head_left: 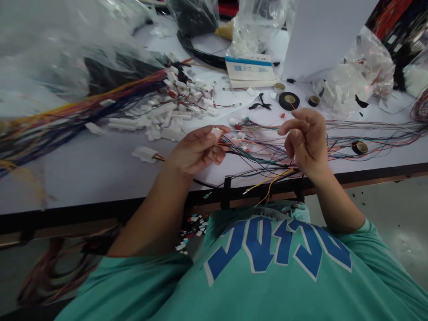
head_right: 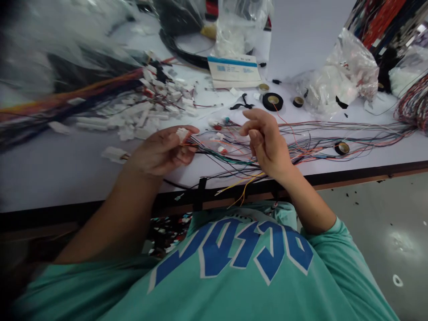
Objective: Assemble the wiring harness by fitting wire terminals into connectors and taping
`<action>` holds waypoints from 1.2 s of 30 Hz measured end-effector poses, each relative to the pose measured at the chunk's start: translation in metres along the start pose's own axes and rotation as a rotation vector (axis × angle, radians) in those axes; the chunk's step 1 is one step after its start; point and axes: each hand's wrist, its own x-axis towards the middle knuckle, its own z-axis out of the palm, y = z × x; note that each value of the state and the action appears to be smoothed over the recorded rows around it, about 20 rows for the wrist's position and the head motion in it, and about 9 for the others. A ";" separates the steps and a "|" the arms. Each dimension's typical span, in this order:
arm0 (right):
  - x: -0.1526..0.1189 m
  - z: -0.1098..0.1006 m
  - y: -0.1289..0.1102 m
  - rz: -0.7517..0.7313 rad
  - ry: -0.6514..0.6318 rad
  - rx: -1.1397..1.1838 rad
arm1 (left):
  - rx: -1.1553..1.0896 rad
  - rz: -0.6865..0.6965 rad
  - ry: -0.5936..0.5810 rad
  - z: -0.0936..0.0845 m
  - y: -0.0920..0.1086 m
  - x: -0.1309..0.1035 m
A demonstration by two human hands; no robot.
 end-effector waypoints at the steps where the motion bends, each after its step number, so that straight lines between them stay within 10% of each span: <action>1: 0.007 0.004 0.001 -0.046 -0.004 -0.032 | -0.008 0.014 -0.021 0.001 -0.001 -0.001; 9: 0.012 0.044 0.006 0.041 -0.309 0.062 | -0.095 0.249 -0.180 0.001 -0.012 0.003; 15: -0.011 0.021 0.002 0.337 -0.201 0.146 | -0.103 0.214 -0.203 0.003 -0.010 0.000; 24: -0.011 -0.015 0.030 0.458 -0.096 0.700 | -0.072 -0.011 0.176 0.002 -0.011 0.012; 36: -0.011 0.080 0.022 0.406 -0.257 0.142 | 0.097 -0.143 0.326 0.013 -0.009 0.011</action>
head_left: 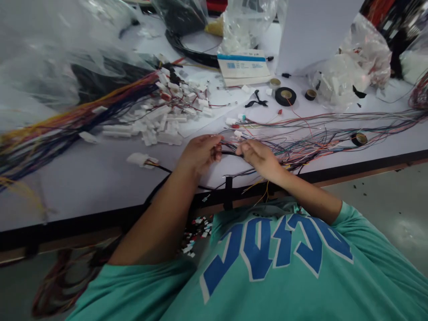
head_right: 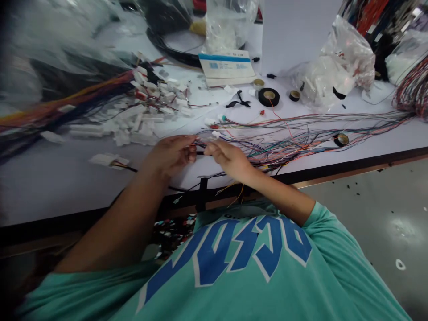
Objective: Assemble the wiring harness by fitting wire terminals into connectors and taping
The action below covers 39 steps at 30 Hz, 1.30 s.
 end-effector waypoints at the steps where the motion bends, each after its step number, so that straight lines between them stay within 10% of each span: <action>1: 0.000 0.006 -0.003 -0.003 -0.028 -0.114 | 0.009 -0.002 -0.002 0.000 0.001 0.000; 16: 0.016 0.028 -0.024 0.142 -0.290 -0.641 | 0.033 -0.014 -0.107 -0.013 -0.008 0.011; 23: 0.014 0.022 -0.015 -0.023 -0.230 -0.439 | -0.046 -0.028 -0.119 -0.013 -0.005 0.009; 31: 0.015 -0.001 -0.004 -0.282 -0.027 0.004 | -0.258 0.268 -0.149 -0.013 0.012 -0.006; 39: 0.007 0.018 -0.028 -0.149 -0.209 -0.621 | -0.279 0.179 -0.157 -0.016 0.009 -0.002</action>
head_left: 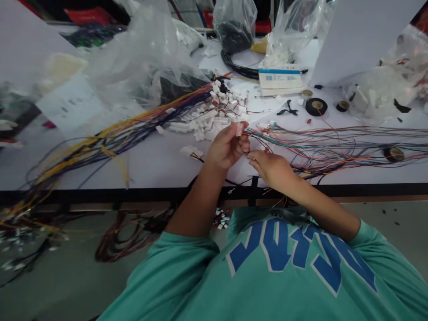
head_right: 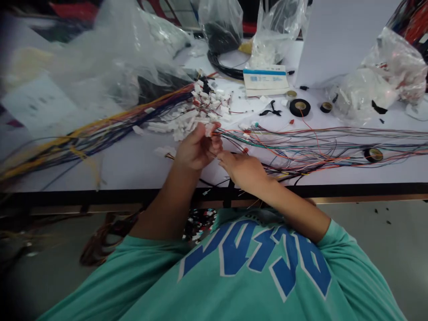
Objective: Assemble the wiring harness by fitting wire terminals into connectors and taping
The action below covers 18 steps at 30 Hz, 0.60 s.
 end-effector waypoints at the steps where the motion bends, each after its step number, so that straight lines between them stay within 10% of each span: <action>1: 0.000 -0.001 -0.004 0.027 -0.053 -0.077 | -0.009 -0.009 -0.006 0.001 0.000 0.000; 18: -0.027 0.009 -0.013 -0.172 -0.142 -0.310 | -0.060 0.072 -0.048 -0.002 -0.006 -0.006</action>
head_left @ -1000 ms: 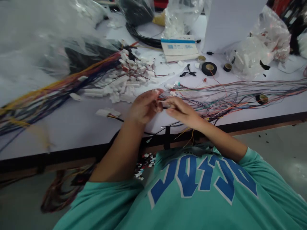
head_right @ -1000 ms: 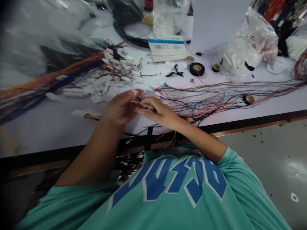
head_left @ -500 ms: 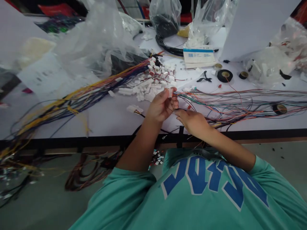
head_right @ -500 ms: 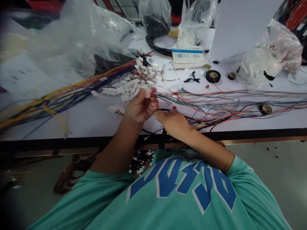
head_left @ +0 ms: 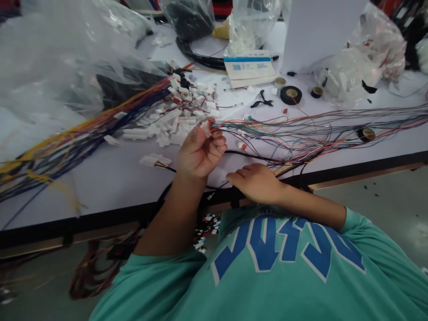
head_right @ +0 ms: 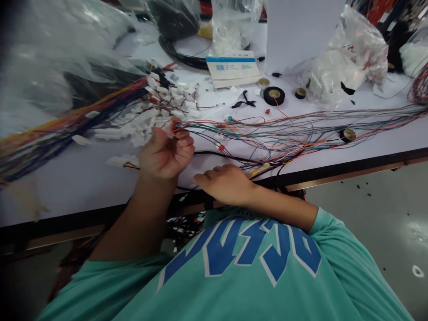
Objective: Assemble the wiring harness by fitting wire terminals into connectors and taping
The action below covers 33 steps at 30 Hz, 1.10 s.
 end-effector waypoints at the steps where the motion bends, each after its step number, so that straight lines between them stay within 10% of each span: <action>1: -0.003 0.000 0.002 -0.028 0.040 0.027 | -0.027 -0.003 0.000 0.000 0.000 0.001; 6: -0.037 -0.011 0.028 -0.026 0.611 0.318 | -0.177 -0.051 -0.005 0.001 0.000 0.004; 11: -0.073 -0.026 0.073 0.352 1.113 0.723 | -0.282 -0.080 0.015 0.016 0.003 0.000; 16: -0.080 -0.025 0.095 0.532 1.000 0.987 | -0.381 -0.063 0.127 0.049 0.017 -0.014; 24: -0.059 -0.024 0.093 0.497 0.724 0.989 | -0.360 0.043 -0.019 0.091 0.036 -0.019; 33: -0.082 -0.021 0.063 0.619 0.925 0.203 | -0.281 0.043 -0.012 0.128 0.047 -0.014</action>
